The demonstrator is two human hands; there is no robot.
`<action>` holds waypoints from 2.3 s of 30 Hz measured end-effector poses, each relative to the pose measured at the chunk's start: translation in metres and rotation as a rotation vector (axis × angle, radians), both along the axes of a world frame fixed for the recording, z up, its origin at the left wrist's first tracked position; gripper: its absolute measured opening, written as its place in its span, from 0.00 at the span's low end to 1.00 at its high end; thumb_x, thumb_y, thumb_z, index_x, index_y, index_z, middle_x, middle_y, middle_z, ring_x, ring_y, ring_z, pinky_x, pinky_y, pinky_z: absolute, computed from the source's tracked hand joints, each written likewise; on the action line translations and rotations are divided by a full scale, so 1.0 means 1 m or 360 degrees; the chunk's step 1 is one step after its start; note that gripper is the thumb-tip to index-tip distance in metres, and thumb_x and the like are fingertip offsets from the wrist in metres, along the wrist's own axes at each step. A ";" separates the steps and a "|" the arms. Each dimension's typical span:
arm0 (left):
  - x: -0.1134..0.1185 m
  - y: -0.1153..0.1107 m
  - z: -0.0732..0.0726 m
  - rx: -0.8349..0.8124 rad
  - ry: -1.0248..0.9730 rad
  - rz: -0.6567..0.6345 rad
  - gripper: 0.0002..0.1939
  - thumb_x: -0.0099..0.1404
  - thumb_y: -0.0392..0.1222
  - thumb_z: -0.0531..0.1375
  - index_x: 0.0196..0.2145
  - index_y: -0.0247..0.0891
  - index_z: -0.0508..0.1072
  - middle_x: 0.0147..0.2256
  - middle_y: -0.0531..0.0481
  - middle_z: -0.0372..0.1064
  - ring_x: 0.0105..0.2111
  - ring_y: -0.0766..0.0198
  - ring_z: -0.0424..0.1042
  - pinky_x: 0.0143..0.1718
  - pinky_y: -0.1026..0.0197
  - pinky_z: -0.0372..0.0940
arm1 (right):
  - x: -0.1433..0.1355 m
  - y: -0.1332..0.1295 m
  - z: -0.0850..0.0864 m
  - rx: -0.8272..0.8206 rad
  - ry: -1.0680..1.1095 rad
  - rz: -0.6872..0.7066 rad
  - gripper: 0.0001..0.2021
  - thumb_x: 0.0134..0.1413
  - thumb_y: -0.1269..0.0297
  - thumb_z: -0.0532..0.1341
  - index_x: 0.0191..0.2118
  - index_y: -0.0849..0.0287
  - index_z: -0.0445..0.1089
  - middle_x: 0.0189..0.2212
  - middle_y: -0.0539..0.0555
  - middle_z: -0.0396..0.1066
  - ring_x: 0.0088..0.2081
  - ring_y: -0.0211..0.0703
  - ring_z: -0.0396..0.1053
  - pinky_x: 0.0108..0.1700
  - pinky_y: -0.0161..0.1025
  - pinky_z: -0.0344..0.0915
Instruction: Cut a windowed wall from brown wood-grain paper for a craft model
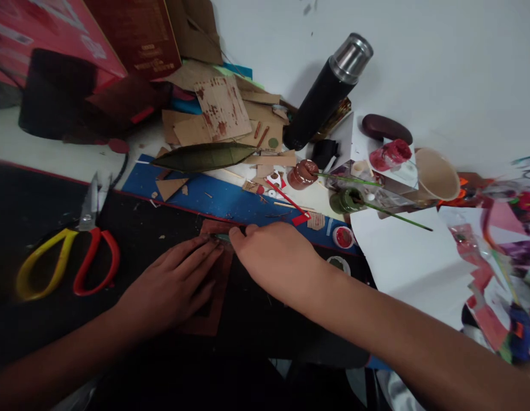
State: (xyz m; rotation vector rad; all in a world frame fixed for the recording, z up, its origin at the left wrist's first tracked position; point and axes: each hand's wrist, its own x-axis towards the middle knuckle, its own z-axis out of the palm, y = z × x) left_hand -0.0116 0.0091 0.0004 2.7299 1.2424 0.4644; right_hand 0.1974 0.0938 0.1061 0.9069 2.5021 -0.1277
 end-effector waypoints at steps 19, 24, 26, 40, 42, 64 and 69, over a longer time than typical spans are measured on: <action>0.000 0.001 0.002 -0.0009 0.0015 0.0008 0.24 0.75 0.42 0.53 0.61 0.25 0.73 0.57 0.36 0.75 0.60 0.43 0.68 0.58 0.46 0.68 | 0.009 0.002 0.010 0.0046 -0.0097 0.0098 0.21 0.61 0.81 0.57 0.59 0.64 0.71 0.36 0.59 0.79 0.28 0.47 0.76 0.23 0.41 0.50; 0.000 0.000 0.001 -0.0021 0.0003 0.0009 0.23 0.75 0.41 0.52 0.61 0.26 0.73 0.57 0.36 0.74 0.60 0.44 0.68 0.60 0.46 0.67 | 0.014 0.000 0.010 0.0057 -0.0089 0.0097 0.23 0.60 0.81 0.58 0.59 0.64 0.72 0.36 0.59 0.79 0.28 0.48 0.76 0.24 0.41 0.52; -0.001 0.000 0.001 -0.0042 -0.0001 0.0012 0.24 0.75 0.41 0.53 0.62 0.26 0.72 0.58 0.35 0.74 0.60 0.43 0.68 0.60 0.45 0.67 | 0.015 0.000 0.010 0.0052 -0.0089 0.0089 0.23 0.60 0.81 0.58 0.59 0.63 0.72 0.37 0.60 0.79 0.29 0.48 0.77 0.25 0.41 0.53; 0.000 -0.001 0.000 -0.0080 0.0007 0.0002 0.24 0.75 0.41 0.53 0.63 0.27 0.71 0.60 0.36 0.73 0.61 0.43 0.67 0.61 0.44 0.66 | 0.019 0.001 0.007 0.0001 -0.0064 0.0035 0.21 0.59 0.80 0.58 0.56 0.63 0.72 0.34 0.57 0.78 0.27 0.47 0.75 0.25 0.40 0.52; -0.001 -0.001 0.000 -0.0089 0.0001 0.0005 0.25 0.75 0.41 0.53 0.63 0.27 0.71 0.59 0.36 0.73 0.60 0.43 0.68 0.61 0.44 0.66 | 0.020 0.002 0.007 -0.0015 -0.0066 0.0018 0.19 0.59 0.80 0.59 0.55 0.62 0.72 0.34 0.57 0.78 0.27 0.47 0.75 0.25 0.40 0.51; -0.001 0.000 0.001 -0.0103 0.0043 -0.0021 0.25 0.75 0.42 0.52 0.64 0.26 0.70 0.60 0.36 0.73 0.61 0.42 0.68 0.60 0.43 0.67 | 0.025 -0.001 0.006 -0.0013 -0.0041 -0.0031 0.13 0.66 0.74 0.58 0.54 0.60 0.71 0.33 0.55 0.77 0.28 0.47 0.75 0.30 0.41 0.56; 0.000 0.000 0.002 -0.0083 0.0055 0.0002 0.25 0.76 0.42 0.52 0.64 0.25 0.70 0.60 0.35 0.73 0.60 0.41 0.68 0.59 0.42 0.68 | 0.028 -0.002 0.005 -0.0018 -0.0029 -0.0050 0.14 0.67 0.73 0.58 0.55 0.60 0.72 0.34 0.55 0.78 0.28 0.46 0.75 0.30 0.41 0.57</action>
